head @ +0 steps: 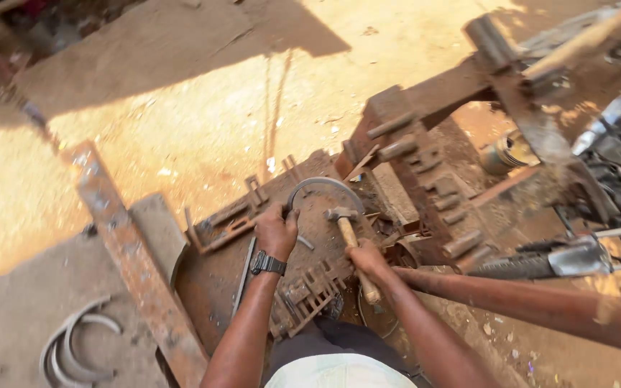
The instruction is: Bending a curved metal rod using a hammer and a bending jig.
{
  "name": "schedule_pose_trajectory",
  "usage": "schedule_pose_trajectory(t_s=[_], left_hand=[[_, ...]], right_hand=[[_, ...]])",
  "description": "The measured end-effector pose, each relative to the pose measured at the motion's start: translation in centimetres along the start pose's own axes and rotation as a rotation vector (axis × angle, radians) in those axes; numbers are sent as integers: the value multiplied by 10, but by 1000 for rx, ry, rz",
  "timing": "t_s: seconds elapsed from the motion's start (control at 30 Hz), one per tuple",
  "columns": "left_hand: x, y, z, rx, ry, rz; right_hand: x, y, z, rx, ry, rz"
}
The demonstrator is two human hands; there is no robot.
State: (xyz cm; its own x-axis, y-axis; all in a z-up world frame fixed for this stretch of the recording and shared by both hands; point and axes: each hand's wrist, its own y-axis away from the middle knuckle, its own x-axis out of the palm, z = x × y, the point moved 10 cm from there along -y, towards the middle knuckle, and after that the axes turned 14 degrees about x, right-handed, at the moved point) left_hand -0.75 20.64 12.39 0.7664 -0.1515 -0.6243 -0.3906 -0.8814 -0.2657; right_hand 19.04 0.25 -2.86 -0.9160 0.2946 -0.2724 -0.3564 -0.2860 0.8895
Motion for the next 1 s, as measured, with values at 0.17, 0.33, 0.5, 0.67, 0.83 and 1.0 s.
schedule_pose_trajectory(t_s=[0.17,0.33,0.5,0.67,0.83,1.0], left_hand=[[66,-88,-83,204,192,147],[120,-116,-109,379,301,188],[149,-132,-104,461,408,189],[157,-139,-113,477,521,194],[159,-145,-116,502,491,201],[154,-144,-122,508,429,222]], right_hand=[[-16,122,-7,-151,-90,-215],[-24,205,-43,-134,22,-483],[-40,281,-35,-554,-267,-786],[-70,352,-20,-708,-501,-1008],[-102,464,43,-1329,-629,-1174],[-114,415,70,-1280,-554,-1118]])
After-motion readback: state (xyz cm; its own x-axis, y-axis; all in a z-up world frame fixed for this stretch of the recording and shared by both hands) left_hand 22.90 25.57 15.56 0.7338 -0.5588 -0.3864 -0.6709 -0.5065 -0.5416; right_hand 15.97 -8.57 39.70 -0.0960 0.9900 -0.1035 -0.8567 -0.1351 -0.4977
